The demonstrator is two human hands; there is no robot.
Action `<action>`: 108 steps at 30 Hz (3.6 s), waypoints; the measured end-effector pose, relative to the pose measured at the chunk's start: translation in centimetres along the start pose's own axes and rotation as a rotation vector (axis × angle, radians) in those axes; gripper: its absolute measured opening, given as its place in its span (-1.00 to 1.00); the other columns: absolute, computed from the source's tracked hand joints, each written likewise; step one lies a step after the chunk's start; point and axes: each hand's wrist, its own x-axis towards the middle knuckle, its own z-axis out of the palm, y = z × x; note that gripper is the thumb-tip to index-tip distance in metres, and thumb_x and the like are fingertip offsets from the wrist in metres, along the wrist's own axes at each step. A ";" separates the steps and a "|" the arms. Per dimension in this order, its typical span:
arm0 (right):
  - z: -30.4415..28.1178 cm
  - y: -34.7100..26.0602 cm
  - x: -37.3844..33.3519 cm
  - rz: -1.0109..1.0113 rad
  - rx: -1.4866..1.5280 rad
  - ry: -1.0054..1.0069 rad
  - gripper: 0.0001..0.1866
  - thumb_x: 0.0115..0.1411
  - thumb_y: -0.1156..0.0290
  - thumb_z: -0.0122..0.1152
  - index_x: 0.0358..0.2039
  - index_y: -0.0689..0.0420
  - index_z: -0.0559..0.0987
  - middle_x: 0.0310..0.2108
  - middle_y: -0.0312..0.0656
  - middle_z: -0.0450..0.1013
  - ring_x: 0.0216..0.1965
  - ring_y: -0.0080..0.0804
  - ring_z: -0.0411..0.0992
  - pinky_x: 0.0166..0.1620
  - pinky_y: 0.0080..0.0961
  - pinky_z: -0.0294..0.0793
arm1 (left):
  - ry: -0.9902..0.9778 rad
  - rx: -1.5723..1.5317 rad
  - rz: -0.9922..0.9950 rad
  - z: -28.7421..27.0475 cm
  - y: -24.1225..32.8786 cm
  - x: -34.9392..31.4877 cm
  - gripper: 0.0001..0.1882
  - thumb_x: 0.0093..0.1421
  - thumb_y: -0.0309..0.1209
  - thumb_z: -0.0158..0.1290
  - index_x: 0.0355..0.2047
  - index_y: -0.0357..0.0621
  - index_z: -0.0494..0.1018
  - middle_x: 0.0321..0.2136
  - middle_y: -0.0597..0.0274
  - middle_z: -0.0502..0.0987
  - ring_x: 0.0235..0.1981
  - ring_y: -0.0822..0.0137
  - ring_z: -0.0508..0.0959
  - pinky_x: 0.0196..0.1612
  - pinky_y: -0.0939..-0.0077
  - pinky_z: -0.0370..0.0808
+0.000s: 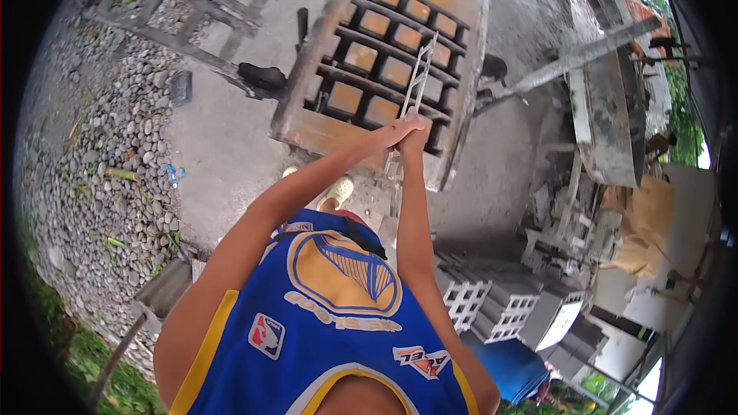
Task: The person uses a hollow block making machine by manipulating a metal frame to produce concrete blocks in an outdoor workspace.
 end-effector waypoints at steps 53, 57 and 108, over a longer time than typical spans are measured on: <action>1.5 -3.8 1.6 0.178 -0.181 0.461 -0.44 0.05 -0.02 -0.18 -0.55 0.37 0.36 -0.54 0.19 0.35 -0.39 0.02 0.35 -0.33 -0.25 0.26 | 0.827 -0.599 -0.042 -15.6 -14.4 -30.1 -0.75 0.07 -0.21 -0.24 -0.70 0.04 0.17 -0.86 0.56 -0.03 -0.85 0.63 -0.04 -0.78 0.69 -0.10; 8.4 -6.5 0.1 0.043 -0.092 0.183 -0.49 0.09 0.04 -0.20 -0.52 0.35 0.35 -0.52 0.18 0.35 -0.37 0.08 0.33 -0.33 -0.24 0.28 | 0.679 -0.348 0.144 -13.6 -10.0 -21.4 -0.72 0.10 -0.18 -0.25 -0.44 -0.09 0.33 -0.57 0.40 0.32 -0.54 0.55 0.30 -0.46 0.66 0.23; 1.9 -2.8 -10.0 0.289 0.113 0.304 -0.50 0.11 0.10 -0.19 -0.72 0.31 0.28 -0.77 -0.15 0.22 -0.68 -0.41 0.20 -0.58 -0.40 0.17 | 0.230 0.235 0.385 2.1 -6.5 -10.9 -0.59 0.17 -0.17 -0.45 -0.27 -0.26 0.23 -0.47 -0.20 0.36 -0.40 -0.13 0.36 -0.36 0.32 0.31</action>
